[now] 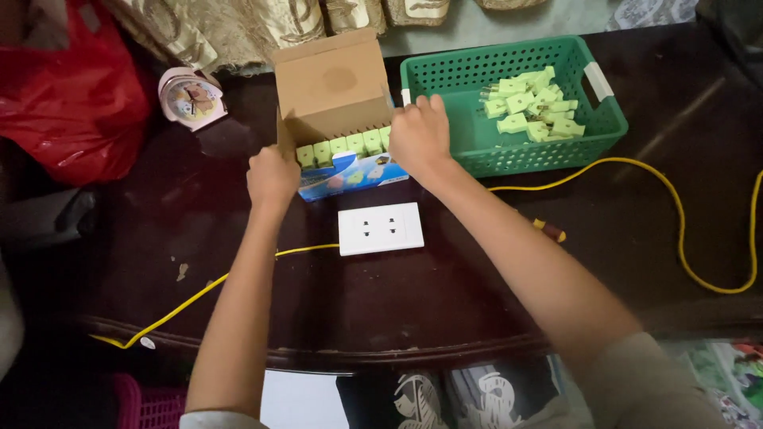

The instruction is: Assembling an electrical plug by connecting wires with a screwdriver and packing it into a retail box.

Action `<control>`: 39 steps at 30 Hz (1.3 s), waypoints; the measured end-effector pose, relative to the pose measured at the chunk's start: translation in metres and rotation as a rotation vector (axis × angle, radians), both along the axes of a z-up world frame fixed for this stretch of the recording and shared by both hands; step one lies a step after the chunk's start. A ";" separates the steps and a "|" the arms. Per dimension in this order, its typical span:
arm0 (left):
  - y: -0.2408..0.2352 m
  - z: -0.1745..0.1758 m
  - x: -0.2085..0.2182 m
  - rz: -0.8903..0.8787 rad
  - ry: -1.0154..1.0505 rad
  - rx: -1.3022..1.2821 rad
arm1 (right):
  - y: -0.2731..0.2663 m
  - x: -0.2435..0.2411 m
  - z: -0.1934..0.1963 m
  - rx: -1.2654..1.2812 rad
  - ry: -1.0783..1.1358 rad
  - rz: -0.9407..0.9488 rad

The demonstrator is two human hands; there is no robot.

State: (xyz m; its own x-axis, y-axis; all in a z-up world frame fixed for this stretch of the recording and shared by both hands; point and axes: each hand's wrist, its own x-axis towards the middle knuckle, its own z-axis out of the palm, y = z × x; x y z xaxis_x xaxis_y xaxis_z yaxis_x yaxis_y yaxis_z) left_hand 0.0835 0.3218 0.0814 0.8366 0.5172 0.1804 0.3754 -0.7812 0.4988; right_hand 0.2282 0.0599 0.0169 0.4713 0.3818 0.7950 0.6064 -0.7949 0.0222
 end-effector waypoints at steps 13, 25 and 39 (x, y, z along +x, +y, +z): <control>-0.014 0.042 -0.025 -0.020 -0.250 0.208 | -0.009 -0.025 0.061 0.096 -0.016 0.067; -0.128 0.138 -0.157 -0.178 -0.238 0.137 | -0.143 -0.175 0.187 0.028 0.034 0.120; -0.258 -0.001 -0.228 -0.379 -0.092 -0.054 | -0.293 -0.282 0.063 -0.032 0.233 -0.052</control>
State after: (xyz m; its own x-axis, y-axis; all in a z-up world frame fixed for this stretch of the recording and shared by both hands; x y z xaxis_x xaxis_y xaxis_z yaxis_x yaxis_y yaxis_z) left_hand -0.1444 0.0642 0.0807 0.9518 0.1852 0.2446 0.0168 -0.8274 0.5614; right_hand -0.0533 -0.2330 0.0804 0.6600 0.3760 0.6504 0.5568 -0.8260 -0.0875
